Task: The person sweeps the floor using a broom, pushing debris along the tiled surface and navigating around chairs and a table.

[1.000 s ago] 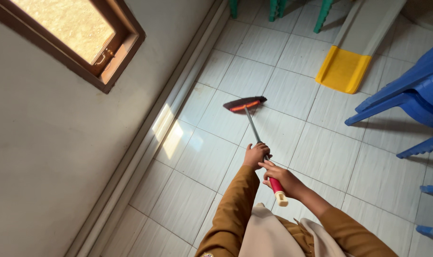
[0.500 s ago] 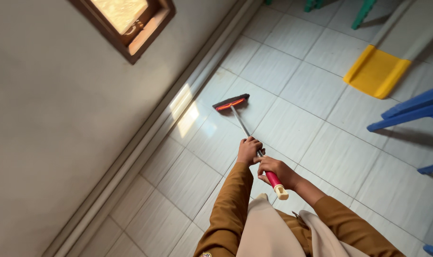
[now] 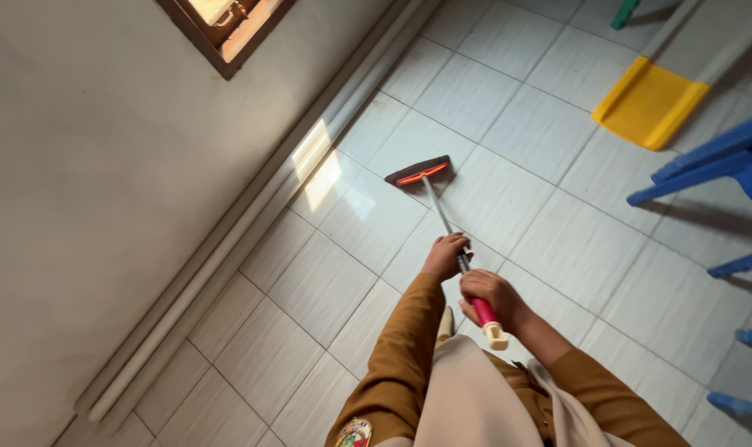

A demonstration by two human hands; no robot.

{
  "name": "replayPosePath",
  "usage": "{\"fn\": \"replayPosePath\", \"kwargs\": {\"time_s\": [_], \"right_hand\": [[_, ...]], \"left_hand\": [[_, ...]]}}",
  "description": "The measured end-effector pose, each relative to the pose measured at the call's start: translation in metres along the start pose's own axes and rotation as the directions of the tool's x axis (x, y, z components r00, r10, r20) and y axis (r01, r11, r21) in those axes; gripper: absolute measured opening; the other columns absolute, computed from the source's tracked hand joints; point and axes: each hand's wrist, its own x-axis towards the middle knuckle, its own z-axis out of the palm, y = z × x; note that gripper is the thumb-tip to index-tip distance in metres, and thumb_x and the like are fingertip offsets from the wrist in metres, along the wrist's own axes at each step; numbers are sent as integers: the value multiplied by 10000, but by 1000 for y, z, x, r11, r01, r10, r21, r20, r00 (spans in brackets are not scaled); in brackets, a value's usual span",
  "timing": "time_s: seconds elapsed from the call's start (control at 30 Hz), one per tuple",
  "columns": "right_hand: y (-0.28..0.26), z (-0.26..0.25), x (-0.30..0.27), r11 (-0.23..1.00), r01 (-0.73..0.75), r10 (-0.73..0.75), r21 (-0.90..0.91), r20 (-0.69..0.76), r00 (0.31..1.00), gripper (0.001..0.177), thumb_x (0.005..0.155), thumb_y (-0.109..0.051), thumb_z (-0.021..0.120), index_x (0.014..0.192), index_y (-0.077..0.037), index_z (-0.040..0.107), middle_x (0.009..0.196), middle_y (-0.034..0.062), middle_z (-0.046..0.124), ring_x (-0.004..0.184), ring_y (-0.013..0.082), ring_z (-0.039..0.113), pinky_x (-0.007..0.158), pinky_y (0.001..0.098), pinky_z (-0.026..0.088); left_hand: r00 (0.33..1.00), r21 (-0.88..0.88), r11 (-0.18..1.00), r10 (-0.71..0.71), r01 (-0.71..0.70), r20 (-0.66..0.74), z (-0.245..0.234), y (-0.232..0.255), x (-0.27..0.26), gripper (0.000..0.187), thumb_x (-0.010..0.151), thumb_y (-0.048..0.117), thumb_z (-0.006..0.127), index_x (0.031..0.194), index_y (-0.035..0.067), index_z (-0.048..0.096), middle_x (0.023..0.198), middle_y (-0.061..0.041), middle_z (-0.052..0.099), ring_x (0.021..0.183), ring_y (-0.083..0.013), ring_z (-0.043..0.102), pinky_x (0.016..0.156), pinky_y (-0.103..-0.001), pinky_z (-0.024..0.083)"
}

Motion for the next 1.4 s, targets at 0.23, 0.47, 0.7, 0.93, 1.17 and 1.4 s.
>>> {"fn": "replayPosePath", "kwargs": {"time_s": [0.23,0.47,0.7,0.93,1.17,1.4], "right_hand": [[-26,-19,-60,982,-178,180,60,-26,983,199,752,-9,747,756,-31,549,872,95,687,892,281,692,815,367,576],[-31,-11,-79,979,18,-32,203,66,997,183,780,17,754,797,-34,580,893,70,691,1018,259,701,902,374,585],[-41,27,-67,964,62,-119,259,209,971,132,787,19,734,831,-17,615,951,96,699,1046,268,694,911,365,584],[-31,52,-44,972,35,-108,231,312,944,113,832,-49,748,851,-26,638,994,88,712,1103,274,682,933,378,576],[-8,74,13,996,62,-83,67,374,924,175,819,-140,800,832,-42,655,1014,75,728,948,267,691,945,398,523],[19,101,110,994,77,-99,79,335,937,167,803,-141,789,844,-57,651,1011,64,720,1011,269,676,905,404,541]], "left_hand": [[963,-5,1000,24,-24,269,33,57,-5,142,799,114,697,929,146,651,995,-29,701,1080,-251,649,853,-431,539],[978,139,990,-48,19,205,18,73,-49,122,770,170,714,824,149,607,889,-4,676,1044,-215,621,870,-440,462],[990,223,969,-121,103,69,-20,45,-108,142,765,208,740,793,148,613,865,7,687,1030,-215,628,961,-463,426],[983,289,942,-185,171,20,-33,15,-122,113,777,195,729,827,164,633,913,24,702,1063,-197,640,968,-477,428],[951,319,904,-309,284,30,-54,-33,-95,48,875,212,689,908,187,666,1032,35,695,1165,-177,614,990,-573,412],[945,280,905,-324,321,-37,-107,-103,-42,157,913,325,704,958,178,676,1153,29,692,1267,-182,570,990,-628,403]]}}
